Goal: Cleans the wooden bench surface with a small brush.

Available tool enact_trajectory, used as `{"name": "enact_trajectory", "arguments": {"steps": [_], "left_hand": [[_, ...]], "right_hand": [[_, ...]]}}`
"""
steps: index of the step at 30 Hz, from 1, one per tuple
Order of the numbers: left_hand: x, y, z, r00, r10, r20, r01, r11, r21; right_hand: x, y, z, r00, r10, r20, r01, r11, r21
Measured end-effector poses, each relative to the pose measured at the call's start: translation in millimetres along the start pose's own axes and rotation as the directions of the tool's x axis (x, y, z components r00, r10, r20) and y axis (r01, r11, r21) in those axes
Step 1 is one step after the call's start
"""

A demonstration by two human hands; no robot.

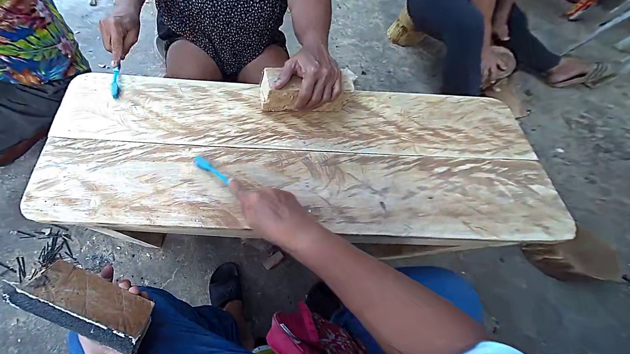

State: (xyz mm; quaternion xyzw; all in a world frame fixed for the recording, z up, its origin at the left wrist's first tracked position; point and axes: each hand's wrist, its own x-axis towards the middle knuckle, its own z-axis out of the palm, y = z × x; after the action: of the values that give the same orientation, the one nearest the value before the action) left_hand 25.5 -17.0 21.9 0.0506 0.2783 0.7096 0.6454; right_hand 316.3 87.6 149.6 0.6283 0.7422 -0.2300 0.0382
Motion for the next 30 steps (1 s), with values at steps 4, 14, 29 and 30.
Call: {"name": "enact_trajectory", "arguments": {"steps": [4,14,29,30], "left_hand": [[-5,7,-9,0.999,0.025,0.035,-0.023,0.998,-0.056],[-4,1,-1,0.999,0.009,-0.054,-0.015,0.994,-0.110],[3,-3,5,0.997,-0.029,-0.077,0.013,0.981,-0.195],[3,-2,5,0.996,-0.033,-0.086,0.016,0.981,-0.193]], "right_hand": [[-5,61,-14,0.933,0.345,-0.101,-0.348,0.937,-0.011],[55,-105,7,0.955,-0.257,0.150,0.269,0.961,-0.068],[112,-175,11,0.945,-0.300,0.130,0.309,0.949,-0.056],[119,-178,7,0.943,-0.310,0.123,0.319,0.946,-0.063]]}}
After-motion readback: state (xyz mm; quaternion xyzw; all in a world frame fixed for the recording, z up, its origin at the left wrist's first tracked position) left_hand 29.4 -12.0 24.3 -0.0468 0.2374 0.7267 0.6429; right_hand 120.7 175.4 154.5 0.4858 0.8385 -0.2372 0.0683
